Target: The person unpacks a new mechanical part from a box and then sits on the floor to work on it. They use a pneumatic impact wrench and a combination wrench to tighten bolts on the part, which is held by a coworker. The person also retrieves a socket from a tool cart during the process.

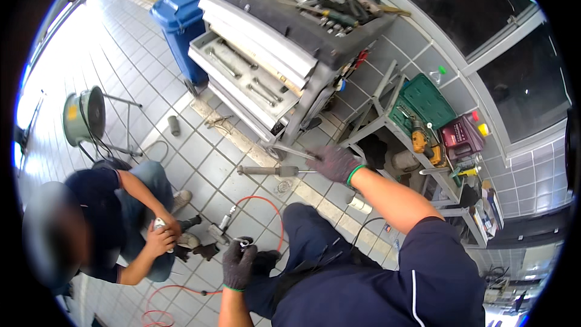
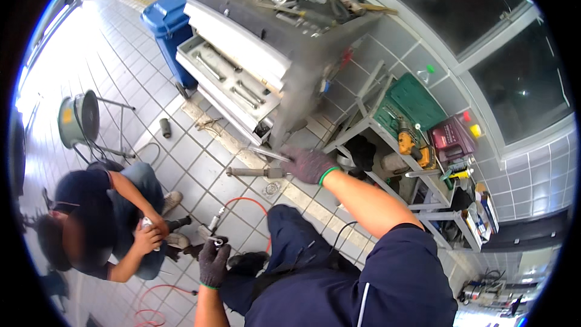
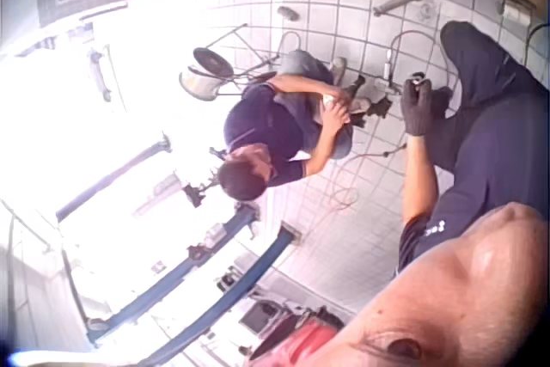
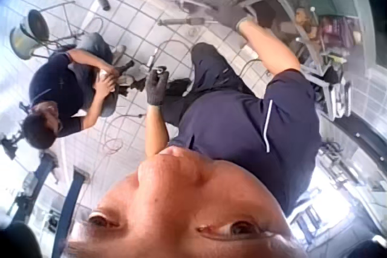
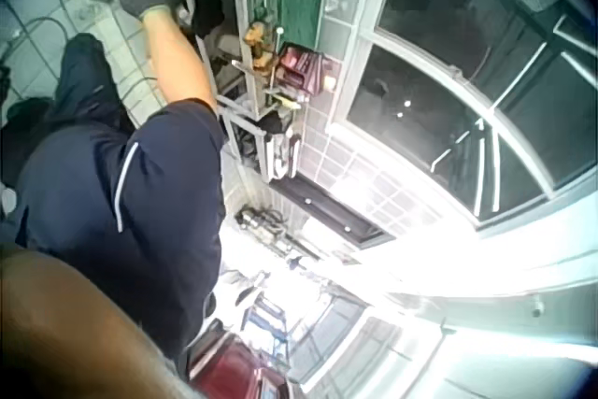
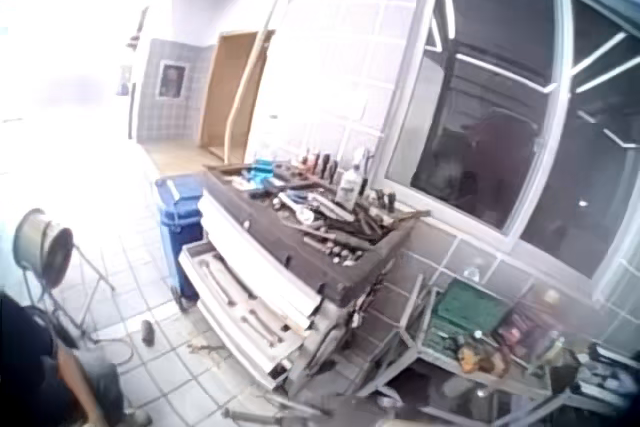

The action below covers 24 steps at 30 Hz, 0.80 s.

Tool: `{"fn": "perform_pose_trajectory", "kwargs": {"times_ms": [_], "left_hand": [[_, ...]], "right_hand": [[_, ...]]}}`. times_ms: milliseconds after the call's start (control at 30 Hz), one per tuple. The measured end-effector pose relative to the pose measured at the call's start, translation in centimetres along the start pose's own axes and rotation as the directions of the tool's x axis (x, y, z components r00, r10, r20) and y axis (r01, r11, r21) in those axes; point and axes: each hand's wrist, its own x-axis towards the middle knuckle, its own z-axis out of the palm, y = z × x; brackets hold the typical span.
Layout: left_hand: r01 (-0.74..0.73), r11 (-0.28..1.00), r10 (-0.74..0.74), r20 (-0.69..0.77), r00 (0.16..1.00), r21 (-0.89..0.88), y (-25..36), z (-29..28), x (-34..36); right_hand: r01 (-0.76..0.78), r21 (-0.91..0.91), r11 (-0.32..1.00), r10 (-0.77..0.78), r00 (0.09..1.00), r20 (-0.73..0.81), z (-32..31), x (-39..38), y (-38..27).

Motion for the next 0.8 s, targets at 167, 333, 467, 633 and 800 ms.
{"fn": "perform_pose_trajectory", "kwargs": {"times_ms": [167, 333, 467, 633, 800], "left_hand": [[0.037, 0.999, -0.038, 0.053, 0.998, 0.013, 11.6, 3.6, 0.9], [0.008, 1.000, -0.005, -0.123, 0.992, 0.025, 22.1, 7.2, 3.7], [-0.122, 0.992, 0.124, -0.156, 0.980, 0.025, 27.7, 14.8, 9.5], [-0.196, 0.958, 0.209, -0.040, 0.977, 0.210, 35.3, 21.8, 14.4], [-0.294, 0.849, 0.286, 0.086, 0.954, 0.438, 41.7, 24.2, 21.1]], "right_hand": [[0.053, 0.001, 0.999, -0.049, 0.941, -0.335, -17.9, 0.1, 4.3], [-0.082, -0.083, 0.993, 0.036, 0.894, -0.447, -32.4, 10.0, 9.7], [-0.089, -0.098, 0.991, 0.023, 0.845, -0.534, -38.0, 19.6, 19.0], [0.144, -0.292, 0.946, -0.236, 0.921, -0.311, -41.7, 23.6, 19.1], [0.601, 0.033, 0.799, -0.582, 0.786, -0.210, -41.5, 21.0, 11.4]]}}
